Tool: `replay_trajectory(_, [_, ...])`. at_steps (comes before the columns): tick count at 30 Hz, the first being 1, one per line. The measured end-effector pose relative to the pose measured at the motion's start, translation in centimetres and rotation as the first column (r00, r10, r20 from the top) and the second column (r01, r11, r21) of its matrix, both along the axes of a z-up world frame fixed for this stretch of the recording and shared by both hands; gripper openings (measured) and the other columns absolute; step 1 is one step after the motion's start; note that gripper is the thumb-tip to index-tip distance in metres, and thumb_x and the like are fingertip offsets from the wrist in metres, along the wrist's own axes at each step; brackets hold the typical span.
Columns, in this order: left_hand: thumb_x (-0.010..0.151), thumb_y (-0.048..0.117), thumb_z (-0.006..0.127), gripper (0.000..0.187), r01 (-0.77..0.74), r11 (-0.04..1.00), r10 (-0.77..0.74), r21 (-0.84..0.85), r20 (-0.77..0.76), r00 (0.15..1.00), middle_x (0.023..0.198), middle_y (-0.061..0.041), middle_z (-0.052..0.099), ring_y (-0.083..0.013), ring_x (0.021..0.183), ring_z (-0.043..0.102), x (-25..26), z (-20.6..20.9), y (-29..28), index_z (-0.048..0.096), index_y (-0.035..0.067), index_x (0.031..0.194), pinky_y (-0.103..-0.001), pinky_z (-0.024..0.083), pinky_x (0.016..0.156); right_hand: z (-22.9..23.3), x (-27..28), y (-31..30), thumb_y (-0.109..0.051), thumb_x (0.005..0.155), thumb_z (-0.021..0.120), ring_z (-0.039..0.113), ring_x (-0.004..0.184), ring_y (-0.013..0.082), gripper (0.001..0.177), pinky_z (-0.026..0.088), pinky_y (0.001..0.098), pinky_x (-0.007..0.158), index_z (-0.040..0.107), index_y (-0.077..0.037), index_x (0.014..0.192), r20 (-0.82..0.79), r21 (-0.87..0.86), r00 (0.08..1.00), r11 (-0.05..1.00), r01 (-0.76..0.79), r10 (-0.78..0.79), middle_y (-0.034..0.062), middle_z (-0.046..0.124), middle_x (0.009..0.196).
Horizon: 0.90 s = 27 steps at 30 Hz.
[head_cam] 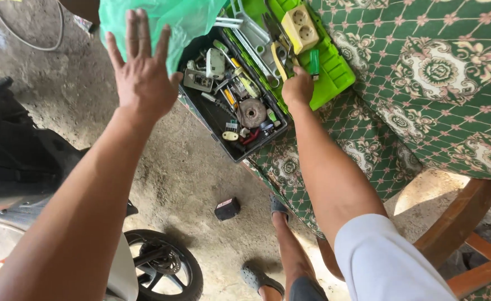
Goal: Repairing a motorcycle front panel and electrical components.
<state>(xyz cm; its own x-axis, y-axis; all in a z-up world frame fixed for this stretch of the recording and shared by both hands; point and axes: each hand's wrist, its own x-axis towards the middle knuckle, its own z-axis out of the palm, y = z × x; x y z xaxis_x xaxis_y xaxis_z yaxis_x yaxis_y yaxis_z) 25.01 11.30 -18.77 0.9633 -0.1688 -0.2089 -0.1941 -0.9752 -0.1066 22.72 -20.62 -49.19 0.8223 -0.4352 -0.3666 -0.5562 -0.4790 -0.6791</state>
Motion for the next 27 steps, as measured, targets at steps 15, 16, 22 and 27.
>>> replay_trajectory(15, [0.095, 0.034, 0.076, 0.083, 0.039, 0.994, -0.035, -0.101, 0.04, 0.999, 0.174, -0.025, 0.002, -0.0356, 0.16, -0.007, -4.0, 0.2, -2.1, 0.04, 0.015, 0.167, -0.066, -0.001, 0.124, 3.1, 0.5, -0.6, -0.015, 0.106, 0.05, 0.065, 0.113, 0.0366, 0.023, 0.056, 0.0486, 0.09, 0.07, -0.008, 0.112, -0.218, -0.5, 0.868, 0.713, -0.492, 0.446, 0.0146, 0.068, 0.123])
replay_trajectory(16, [0.094, 0.033, 0.077, 0.081, 0.039, 0.994, -0.036, -0.105, 0.031, 0.999, 0.173, -0.024, 0.001, -0.0347, 0.159, -0.008, -4.1, 0.3, -2.7, 0.041, 0.016, 0.165, -0.067, 0.0, 0.123, 1.1, 0.5, -1.0, -0.014, 0.107, 0.053, 0.065, 0.116, 0.0354, 0.021, 0.056, 0.0471, 0.093, 0.072, -0.007, 0.108, -0.25, -0.499, 0.856, 0.697, -0.514, 0.452, 0.014, 0.067, 0.127])
replay_trajectory(22, [0.092, 0.026, 0.075, 0.074, 0.059, 0.98, -0.054, -0.192, 0.034, 0.998, 0.174, -0.022, 0.003, -0.0327, 0.16, -0.004, -6.9, 1.2, -8.2, 0.047, 0.018, 0.16, -0.06, 0.004, 0.127, 7.1, -0.1, 0.2, -0.013, 0.093, 0.068, 0.067, 0.105, 0.0394, 0.035, 0.058, 0.0464, 0.082, 0.059, -0.001, 0.124, -0.187, -0.397, 0.912, 0.821, -0.411, 0.366, 0.0212, 0.064, 0.12])
replay_trajectory(27, [0.088, 0.024, 0.076, 0.068, 0.057, 0.949, -0.067, -0.309, -0.02, 0.998, 0.171, -0.023, 0.009, -0.0356, 0.159, 0.003, -9.4, 1.2, -11.6, 0.052, 0.017, 0.152, -0.061, 0.012, 0.123, 7.1, 1.0, 0.0, -0.012, 0.105, 0.058, 0.068, 0.1, 0.0435, 0.019, 0.056, 0.0535, 0.083, 0.057, -0.001, 0.121, -0.21, -0.343, 0.857, 0.785, -0.516, 0.471, 0.0244, 0.067, 0.116])
